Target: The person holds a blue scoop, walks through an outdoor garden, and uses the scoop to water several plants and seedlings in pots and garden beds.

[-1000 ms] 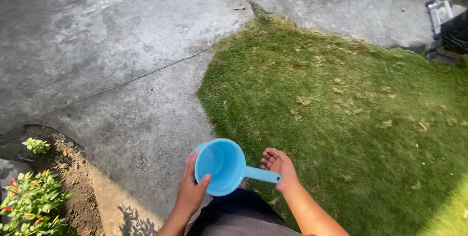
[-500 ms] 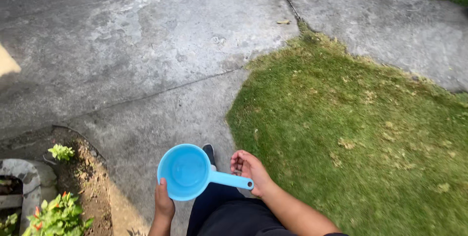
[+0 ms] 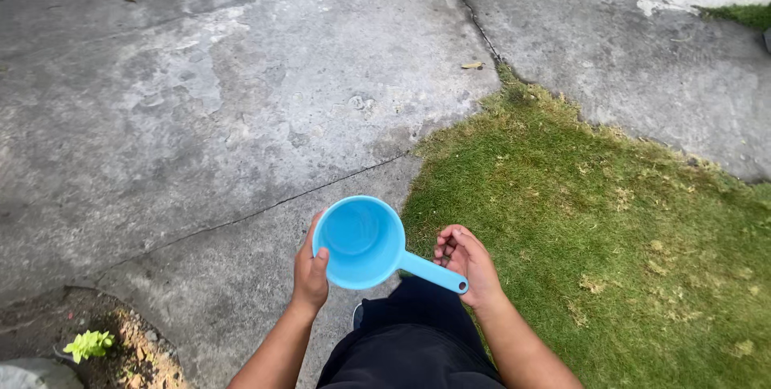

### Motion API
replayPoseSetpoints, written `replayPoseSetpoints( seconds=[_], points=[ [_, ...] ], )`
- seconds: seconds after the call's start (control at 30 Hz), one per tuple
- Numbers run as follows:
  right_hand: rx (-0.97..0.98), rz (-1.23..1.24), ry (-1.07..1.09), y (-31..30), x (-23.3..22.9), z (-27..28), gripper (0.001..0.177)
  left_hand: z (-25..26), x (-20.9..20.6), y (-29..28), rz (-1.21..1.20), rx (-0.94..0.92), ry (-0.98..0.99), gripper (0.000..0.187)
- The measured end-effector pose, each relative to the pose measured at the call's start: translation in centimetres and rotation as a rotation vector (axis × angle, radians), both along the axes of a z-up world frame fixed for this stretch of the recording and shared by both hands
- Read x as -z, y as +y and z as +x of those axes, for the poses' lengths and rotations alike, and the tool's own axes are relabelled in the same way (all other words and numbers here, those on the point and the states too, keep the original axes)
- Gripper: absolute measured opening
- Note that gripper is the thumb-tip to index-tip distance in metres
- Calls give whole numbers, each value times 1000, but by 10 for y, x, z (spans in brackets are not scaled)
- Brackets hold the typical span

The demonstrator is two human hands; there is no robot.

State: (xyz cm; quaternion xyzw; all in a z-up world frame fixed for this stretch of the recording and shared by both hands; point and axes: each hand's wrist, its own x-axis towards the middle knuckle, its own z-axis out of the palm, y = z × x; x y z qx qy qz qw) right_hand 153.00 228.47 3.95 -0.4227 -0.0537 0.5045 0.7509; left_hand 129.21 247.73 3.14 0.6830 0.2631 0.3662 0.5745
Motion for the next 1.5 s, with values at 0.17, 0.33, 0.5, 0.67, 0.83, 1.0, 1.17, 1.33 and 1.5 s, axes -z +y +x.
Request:
replayPoseSetpoints(
  seconds=[0.17, 0.33, 0.5, 0.67, 0.83, 1.0, 1.17, 1.33, 1.5],
  points=[
    [108, -181, 145, 55, 63, 65, 21, 70, 37, 67, 27, 63, 33, 82],
    [117, -245, 198, 139, 131, 158, 21, 147, 85, 141, -190, 62, 91, 76],
    [170, -237, 278, 256, 85, 254, 24, 244, 51, 254, -357, 71, 119, 73],
    [210, -14, 239, 339, 21, 329, 24, 310, -17, 339, -4, 231, -62, 83],
    [239, 22, 288, 404, 21, 388, 23, 360, 6, 415, -126, 290, -50, 88],
    [274, -26, 314, 474, 69, 448, 22, 412, 91, 515, -393, 300, 103, 81],
    [428, -130, 387, 553, 79, 517, 21, 536, 81, 621, -630, 368, 256, 77],
    [637, -80, 314, 608, 32, 568, 23, 669, 14, 727, -289, 641, 283, 78],
    [717, -134, 295, 631, 38, 599, 28, 782, 0, 752, -167, 843, 295, 79]
  ],
)
